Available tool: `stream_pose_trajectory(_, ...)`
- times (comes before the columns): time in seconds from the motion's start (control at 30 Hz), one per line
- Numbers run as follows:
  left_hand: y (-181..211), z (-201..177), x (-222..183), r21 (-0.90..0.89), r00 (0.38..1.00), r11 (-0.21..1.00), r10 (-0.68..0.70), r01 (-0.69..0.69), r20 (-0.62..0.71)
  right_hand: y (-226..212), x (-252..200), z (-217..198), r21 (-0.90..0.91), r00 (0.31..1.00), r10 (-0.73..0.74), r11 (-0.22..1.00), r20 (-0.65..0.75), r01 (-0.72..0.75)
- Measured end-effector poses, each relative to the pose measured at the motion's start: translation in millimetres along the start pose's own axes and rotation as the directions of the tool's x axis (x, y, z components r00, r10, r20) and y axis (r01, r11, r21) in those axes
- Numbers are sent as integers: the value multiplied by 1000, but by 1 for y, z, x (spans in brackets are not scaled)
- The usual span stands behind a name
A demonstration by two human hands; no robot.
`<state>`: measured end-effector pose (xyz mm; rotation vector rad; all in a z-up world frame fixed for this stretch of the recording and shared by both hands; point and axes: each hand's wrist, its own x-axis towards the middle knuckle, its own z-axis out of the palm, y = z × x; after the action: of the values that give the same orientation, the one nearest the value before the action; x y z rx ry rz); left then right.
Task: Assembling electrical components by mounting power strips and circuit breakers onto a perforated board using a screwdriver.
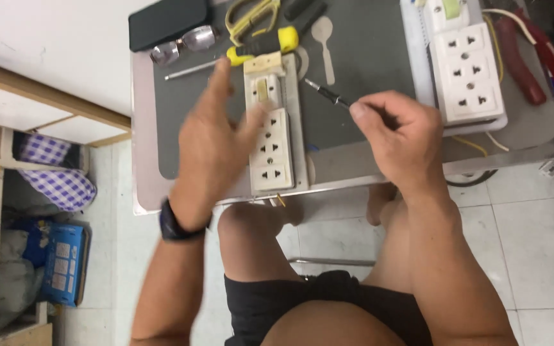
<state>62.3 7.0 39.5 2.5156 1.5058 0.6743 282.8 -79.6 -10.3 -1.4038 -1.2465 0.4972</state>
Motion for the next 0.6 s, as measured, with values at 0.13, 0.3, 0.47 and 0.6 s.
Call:
stream_pose_trajectory(0.13, 43, 6, -22, 197, 929, 943, -307, 268, 207, 3, -2, 3, -9, 999, 50, 999, 1, -50)
stream_pose_trajectory(0.3, 39, 2, -28, 52, 917, 943, -333, 330, 219, 9, -5, 6, 4, 997, 55, 998, -44, -55)
stream_pose_trajectory(0.47, -11, -21, -32, -410, 839, 731, -482, 545, 253, 7, -6, 7, 51, 997, 59, 997, -41, -57)
stream_pose_trajectory(0.6, -34, -44, -52, -858, 813, 180, -459, 481, 359, 4, -6, 5, 48, 998, 55, 997, -29, -53)
